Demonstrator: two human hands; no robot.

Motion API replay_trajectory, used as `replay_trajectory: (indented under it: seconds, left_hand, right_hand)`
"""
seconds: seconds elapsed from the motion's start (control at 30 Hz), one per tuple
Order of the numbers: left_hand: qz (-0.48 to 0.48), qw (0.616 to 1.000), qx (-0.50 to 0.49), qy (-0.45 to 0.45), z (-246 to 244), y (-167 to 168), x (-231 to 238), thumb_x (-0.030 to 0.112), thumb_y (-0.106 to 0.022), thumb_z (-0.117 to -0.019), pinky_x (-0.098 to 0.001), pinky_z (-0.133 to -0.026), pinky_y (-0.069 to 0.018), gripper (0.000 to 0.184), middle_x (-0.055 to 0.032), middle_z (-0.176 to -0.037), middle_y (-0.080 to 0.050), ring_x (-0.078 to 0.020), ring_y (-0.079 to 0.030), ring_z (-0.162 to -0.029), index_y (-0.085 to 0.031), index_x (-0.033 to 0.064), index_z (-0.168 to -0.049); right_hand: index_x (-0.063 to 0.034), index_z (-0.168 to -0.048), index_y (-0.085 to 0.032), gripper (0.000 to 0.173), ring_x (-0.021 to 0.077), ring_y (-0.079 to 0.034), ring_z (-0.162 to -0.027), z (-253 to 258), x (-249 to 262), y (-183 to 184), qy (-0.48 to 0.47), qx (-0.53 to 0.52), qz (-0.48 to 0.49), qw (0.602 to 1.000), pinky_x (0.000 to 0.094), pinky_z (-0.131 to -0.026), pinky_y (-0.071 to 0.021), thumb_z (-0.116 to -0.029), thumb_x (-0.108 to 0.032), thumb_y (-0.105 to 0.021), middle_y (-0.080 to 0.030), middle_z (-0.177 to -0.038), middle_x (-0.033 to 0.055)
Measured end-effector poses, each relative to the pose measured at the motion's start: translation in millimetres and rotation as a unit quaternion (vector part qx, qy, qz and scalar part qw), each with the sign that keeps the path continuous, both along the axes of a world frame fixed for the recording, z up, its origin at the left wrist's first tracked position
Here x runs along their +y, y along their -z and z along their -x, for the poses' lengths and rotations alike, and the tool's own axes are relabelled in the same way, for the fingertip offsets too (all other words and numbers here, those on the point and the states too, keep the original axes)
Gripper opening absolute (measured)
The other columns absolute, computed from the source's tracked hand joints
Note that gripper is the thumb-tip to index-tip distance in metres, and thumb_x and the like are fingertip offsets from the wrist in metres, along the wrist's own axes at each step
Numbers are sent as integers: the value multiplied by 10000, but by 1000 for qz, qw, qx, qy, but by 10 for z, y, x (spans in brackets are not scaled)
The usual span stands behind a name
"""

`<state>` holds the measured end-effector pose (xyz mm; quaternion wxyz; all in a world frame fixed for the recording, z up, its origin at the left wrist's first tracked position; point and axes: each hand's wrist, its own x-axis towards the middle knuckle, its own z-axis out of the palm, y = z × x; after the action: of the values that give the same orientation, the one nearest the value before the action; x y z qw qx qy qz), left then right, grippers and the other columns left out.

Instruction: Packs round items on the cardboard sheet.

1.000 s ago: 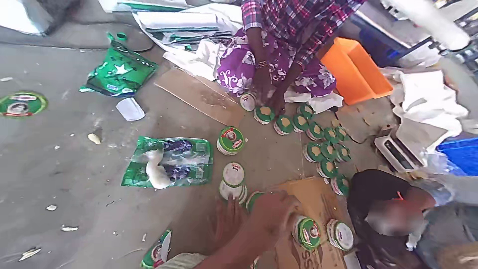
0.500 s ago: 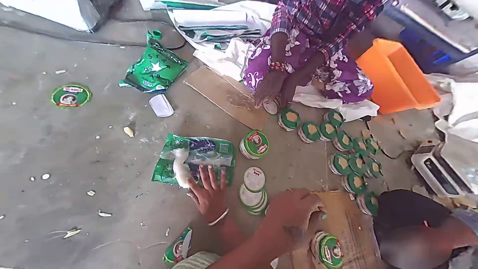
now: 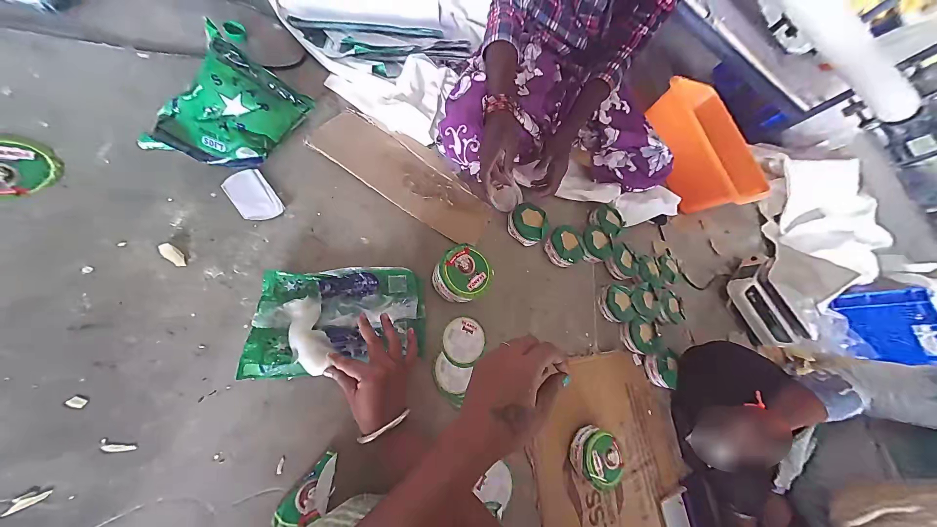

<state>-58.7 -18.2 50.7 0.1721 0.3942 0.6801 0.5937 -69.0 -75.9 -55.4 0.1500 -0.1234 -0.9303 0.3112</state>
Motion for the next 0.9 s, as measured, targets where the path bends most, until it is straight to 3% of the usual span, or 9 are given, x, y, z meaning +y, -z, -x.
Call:
replay_trajectory:
  seconds: [0.17,0.27,0.37,0.47,0.5,0.57,0.73,0.83,0.9]
  left_hand:
    - [-17,1000,-1,-17,26,-4,-12,136,-621,-952,-327,-687,-545,153,-96,-883,-687,-194,-664,-783,-735,50,-1008]
    - [-72,996,11,-50,12,-6,11,107,-645,-926,-290,-667,-549,122,-95,-846,-693,-172,-664,-750,-735,40,-975]
    - [-74,996,-9,-40,52,-36,-33,125,-634,-956,-294,-710,-542,148,-95,-893,-700,-162,-657,-790,-734,37,-1019]
    - [-13,999,-35,-38,150,21,-82,203,-589,-997,-305,-731,-540,219,-75,-935,-713,-141,-656,-810,-733,52,-1063]
    - [33,998,-49,-15,194,39,-97,211,-566,-1012,-359,-770,-549,254,-103,-965,-715,-183,-669,-847,-730,32,-1089]
    - [165,980,-80,75,272,84,-86,201,-518,-1046,-486,-894,-526,306,-176,-1064,-705,-297,-675,-978,-710,-1,-1172]
    - [402,887,-89,210,113,394,127,147,-553,-1028,-605,-1024,-451,327,-219,-1259,-660,-401,-610,-1209,-638,51,-1329]
    - [439,871,-79,206,17,553,236,150,-560,-1025,-618,-1039,-441,309,-210,-1327,-637,-403,-576,-1277,-658,68,-1306]
    - [449,866,-87,201,16,651,272,172,-585,-1017,-606,-1030,-450,302,-195,-1310,-647,-392,-586,-1260,-671,88,-1294]
  right_hand:
    - [-74,-1062,-819,222,502,-569,-1280,57,183,-99,62,34,151,986,596,-1103,-409,-897,-154,-694,-662,-1299,281]
    - [124,-1293,-608,325,206,-562,-1289,-3,350,-433,108,-45,517,848,285,-1059,-448,-1012,1,-501,-567,-1413,255]
    - [68,-1383,-483,353,113,-597,-1171,-202,583,-627,182,-88,709,675,261,-949,-485,-1090,-75,-346,-574,-1398,128]
    - [42,-1347,-467,344,84,-661,-1051,-809,846,-457,163,10,731,662,238,-863,-541,-1084,-124,-320,-659,-1234,110]
    - [-15,-1240,-552,299,57,-692,-949,-1034,948,-511,189,28,709,679,239,-805,-569,-1042,-111,-350,-723,-1090,42]
    - [25,-1284,-558,324,59,-659,-1003,-1462,1136,-685,265,7,578,772,261,-865,-554,-1039,-113,-399,-690,-1123,22]
    - [69,-1302,-629,358,385,-569,-1283,-2011,1193,-675,279,-169,136,935,508,-1054,-475,-967,-20,-543,-593,-1371,271]
    - [-84,-1189,-749,379,511,-600,-1210,-1833,1015,-573,236,-207,-122,941,671,-900,-489,-837,20,-655,-622,-1350,264]
    - [-152,-1227,-750,461,505,-546,-1303,-1723,990,-516,241,-252,-171,921,709,-971,-441,-814,45,-688,-579,-1428,251]
